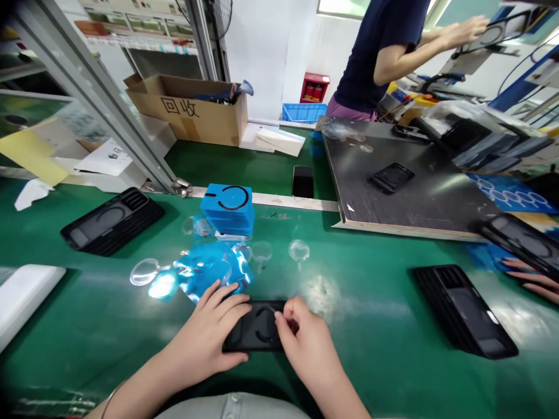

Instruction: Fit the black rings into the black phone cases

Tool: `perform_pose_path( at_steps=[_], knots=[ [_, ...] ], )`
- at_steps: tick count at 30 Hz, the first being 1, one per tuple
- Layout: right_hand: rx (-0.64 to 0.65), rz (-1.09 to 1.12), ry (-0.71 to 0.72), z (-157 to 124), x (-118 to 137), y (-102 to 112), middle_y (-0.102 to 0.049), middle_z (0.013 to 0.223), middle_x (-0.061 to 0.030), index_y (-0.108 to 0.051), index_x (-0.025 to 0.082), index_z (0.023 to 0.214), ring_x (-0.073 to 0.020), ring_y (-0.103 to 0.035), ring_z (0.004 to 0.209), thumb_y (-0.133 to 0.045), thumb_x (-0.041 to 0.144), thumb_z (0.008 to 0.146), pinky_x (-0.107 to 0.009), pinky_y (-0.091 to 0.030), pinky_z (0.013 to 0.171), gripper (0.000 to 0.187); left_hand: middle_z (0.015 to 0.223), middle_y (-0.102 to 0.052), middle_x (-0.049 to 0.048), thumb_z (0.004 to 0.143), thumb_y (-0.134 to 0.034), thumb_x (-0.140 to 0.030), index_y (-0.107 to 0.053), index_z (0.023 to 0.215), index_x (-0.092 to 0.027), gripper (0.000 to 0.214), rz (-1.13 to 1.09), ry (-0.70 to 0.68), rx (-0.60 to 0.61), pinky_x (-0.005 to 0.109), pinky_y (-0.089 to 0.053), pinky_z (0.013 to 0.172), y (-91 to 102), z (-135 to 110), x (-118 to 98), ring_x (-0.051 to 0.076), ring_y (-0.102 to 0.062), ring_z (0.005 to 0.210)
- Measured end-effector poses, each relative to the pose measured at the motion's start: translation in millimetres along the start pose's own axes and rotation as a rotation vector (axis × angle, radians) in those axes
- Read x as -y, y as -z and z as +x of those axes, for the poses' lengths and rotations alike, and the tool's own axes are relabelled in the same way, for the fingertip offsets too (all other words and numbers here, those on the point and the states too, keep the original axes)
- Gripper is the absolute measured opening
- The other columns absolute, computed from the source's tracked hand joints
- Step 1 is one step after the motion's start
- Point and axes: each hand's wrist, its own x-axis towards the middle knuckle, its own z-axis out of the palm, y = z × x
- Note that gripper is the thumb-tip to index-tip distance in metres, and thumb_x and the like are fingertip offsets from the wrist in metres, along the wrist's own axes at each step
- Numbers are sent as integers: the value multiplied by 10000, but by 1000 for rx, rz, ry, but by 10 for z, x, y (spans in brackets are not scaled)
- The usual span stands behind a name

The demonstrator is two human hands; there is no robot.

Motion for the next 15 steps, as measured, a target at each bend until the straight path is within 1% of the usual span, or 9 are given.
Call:
perform_pose_path(
  at_steps=[6, 8, 10, 13, 15],
  knots=[
    [-23, -163, 100, -13, -7, -14, -529, 567, 57, -421, 258, 753, -132, -510, 486, -478, 347, 955, -234, -378, 478, 228, 1293, -648, 78, 718, -793, -518, -616, 1238, -251, 611, -3, 1, 24, 629, -223, 1171, 1, 12, 2, 373, -460, 1326],
    [-32, -232, 173, -18, 7, -3, -527, 577, 54, -426, 256, 763, -134, -512, 487, -462, 309, 966, -234, -382, 480, 213, 1299, -639, 70, 726, -791, -517, -625, 1231, -276, 584, 13, -6, 33, 630, -219, 1168, 6, 8, 2, 373, -451, 1330],
    [-49, -308, 276, -15, 30, 5, -532, 598, 41, -436, 252, 769, -142, -523, 505, -430, 251, 973, -238, -389, 492, 203, 1309, -627, 62, 741, -782, -514, -625, 1249, -312, 569, 47, -30, 37, 632, -218, 1160, 4, 1, 2, 374, -445, 1332],
    [-53, -440, 418, 12, 78, 8, -567, 659, -2, -475, 234, 793, -169, -560, 568, -378, 150, 963, -262, -420, 538, 213, 1313, -610, 63, 759, -764, -521, -600, 1311, -355, 599, 106, -68, 30, 641, -199, 1156, -17, -4, 6, 375, -446, 1325],
    [-31, -499, 474, 39, 108, 17, -586, 689, -27, -509, 215, 817, -189, -575, 617, -365, 102, 947, -282, -438, 569, 225, 1298, -611, 69, 757, -753, -551, -595, 1326, -351, 623, 122, -82, 20, 650, -172, 1159, -36, 0, 11, 381, -449, 1319]
  ],
)
